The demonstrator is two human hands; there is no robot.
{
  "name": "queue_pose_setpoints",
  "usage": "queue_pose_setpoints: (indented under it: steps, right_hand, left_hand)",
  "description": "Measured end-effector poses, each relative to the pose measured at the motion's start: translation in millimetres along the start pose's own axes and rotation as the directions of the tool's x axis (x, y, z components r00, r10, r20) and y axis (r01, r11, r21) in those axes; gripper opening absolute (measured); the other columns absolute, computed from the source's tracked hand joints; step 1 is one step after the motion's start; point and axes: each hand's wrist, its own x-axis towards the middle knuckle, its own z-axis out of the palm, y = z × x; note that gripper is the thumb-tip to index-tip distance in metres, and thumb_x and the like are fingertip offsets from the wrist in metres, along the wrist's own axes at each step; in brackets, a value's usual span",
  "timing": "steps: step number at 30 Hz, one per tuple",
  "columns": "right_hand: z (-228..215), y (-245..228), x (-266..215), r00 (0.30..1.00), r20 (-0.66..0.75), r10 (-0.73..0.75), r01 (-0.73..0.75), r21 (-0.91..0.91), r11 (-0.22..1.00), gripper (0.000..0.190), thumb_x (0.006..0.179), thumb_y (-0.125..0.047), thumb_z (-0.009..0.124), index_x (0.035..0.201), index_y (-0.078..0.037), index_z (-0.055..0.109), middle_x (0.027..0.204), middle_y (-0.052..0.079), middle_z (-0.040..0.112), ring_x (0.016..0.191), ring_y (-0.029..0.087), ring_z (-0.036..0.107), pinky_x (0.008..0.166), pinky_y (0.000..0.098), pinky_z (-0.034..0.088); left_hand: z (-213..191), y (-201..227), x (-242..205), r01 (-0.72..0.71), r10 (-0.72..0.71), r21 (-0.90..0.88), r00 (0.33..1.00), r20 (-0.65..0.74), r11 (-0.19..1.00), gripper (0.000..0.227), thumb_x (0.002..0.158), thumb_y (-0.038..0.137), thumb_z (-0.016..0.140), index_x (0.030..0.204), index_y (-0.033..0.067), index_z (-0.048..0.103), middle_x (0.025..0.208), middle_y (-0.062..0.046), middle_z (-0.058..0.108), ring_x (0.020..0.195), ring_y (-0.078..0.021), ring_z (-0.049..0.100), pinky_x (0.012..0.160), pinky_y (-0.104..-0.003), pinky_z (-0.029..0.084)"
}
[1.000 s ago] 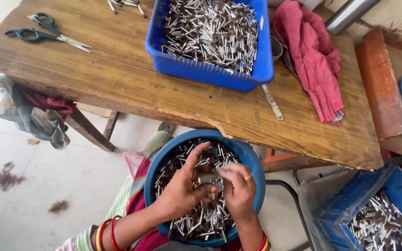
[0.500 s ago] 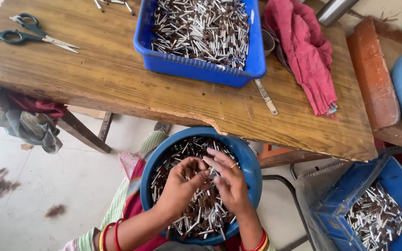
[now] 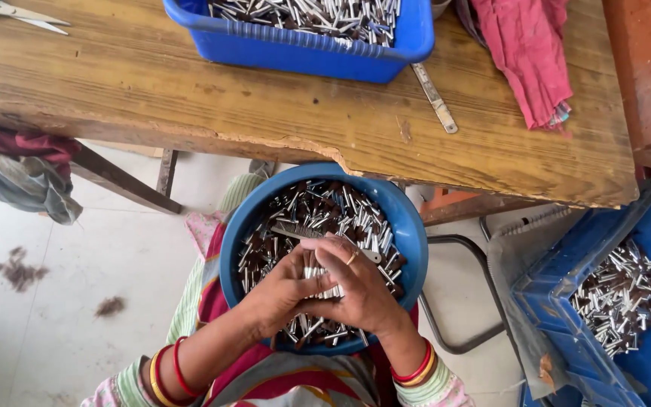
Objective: The person sorts and inspects small metal components in a blue plastic bowl and transfers them to containers.
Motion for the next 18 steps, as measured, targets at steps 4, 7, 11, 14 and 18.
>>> queue_pose_setpoints:
  steps: [4, 7, 11, 14, 18]
  right_hand:
    - [7.6, -18.1, -8.0, 0.990, 0.136, 0.022, -0.027, 0.036, 0.999, 0.110, 0.074, -0.029, 0.094, 0.163, -0.022, 0.028, 0.142, 0.013, 0.059, 0.129, 0.036, 0.063, 0.113, 0.0476, 0.052]
    - [7.6, -40.2, -4.0, 0.979, 0.204, -0.025, 0.037, -0.052, 0.998, 0.087, 0.081, -0.025, 0.087, 0.156, -0.020, 0.042, 0.148, 0.015, 0.058, 0.130, 0.034, 0.063, 0.110, 0.0445, 0.052]
    - [7.0, -19.4, -3.3, 0.996, 0.032, 0.084, -0.084, 0.007, 0.996, 0.048, 0.089, -0.035, 0.075, 0.133, -0.016, 0.066, 0.126, 0.004, 0.068, 0.113, 0.029, 0.073, 0.100, 0.0431, 0.059]
    - [7.5, 8.1, 2.6, 0.942, -0.008, 0.335, -0.333, -0.123, 0.935, 0.033, 0.091, -0.020, 0.069, 0.124, -0.016, 0.072, 0.120, 0.007, 0.069, 0.098, 0.031, 0.074, 0.084, 0.0423, 0.060]
    - [14.0, 24.6, -0.9, 0.820, 0.029, 0.572, -0.544, -0.272, 0.794, 0.020, 0.089, -0.015, 0.071, 0.108, -0.013, 0.075, 0.109, 0.008, 0.069, 0.084, 0.034, 0.073, 0.068, 0.0428, 0.058]
  left_hand:
    - [-10.4, -10.0, -12.0, -0.020, 0.020, -0.002, 0.996, 0.082, 1.000, 0.055, 0.087, 0.004, 0.070, 0.138, 0.0067, 0.051, 0.127, -0.006, 0.061, 0.121, -0.0192, 0.059, 0.100, -0.033, 0.052]
    - [-15.1, -21.8, -22.1, 0.065, -0.060, -0.069, 0.995, 0.078, 0.995, 0.058, 0.083, 0.002, 0.070, 0.139, 0.0080, 0.054, 0.127, -0.005, 0.063, 0.120, -0.0186, 0.061, 0.098, -0.033, 0.054]
    - [-27.5, -35.5, -18.5, 0.175, -0.187, -0.209, 0.981, -0.043, 0.962, 0.058, 0.086, 0.001, 0.065, 0.141, 0.0137, 0.054, 0.117, -0.007, 0.067, 0.109, -0.0204, 0.066, 0.087, -0.036, 0.060]
    - [-20.2, -4.6, -16.0, 0.083, -0.110, -0.215, 0.987, -0.120, 0.973, 0.053, 0.091, 0.004, 0.062, 0.142, 0.0164, 0.053, 0.111, -0.007, 0.069, 0.103, -0.0199, 0.068, 0.083, -0.037, 0.062]
    - [-18.1, 19.8, -10.1, -0.015, -0.002, -0.153, 0.994, -0.110, 0.988, 0.049, 0.093, 0.007, 0.061, 0.140, 0.0150, 0.054, 0.113, -0.006, 0.072, 0.103, -0.0182, 0.071, 0.084, -0.038, 0.064]
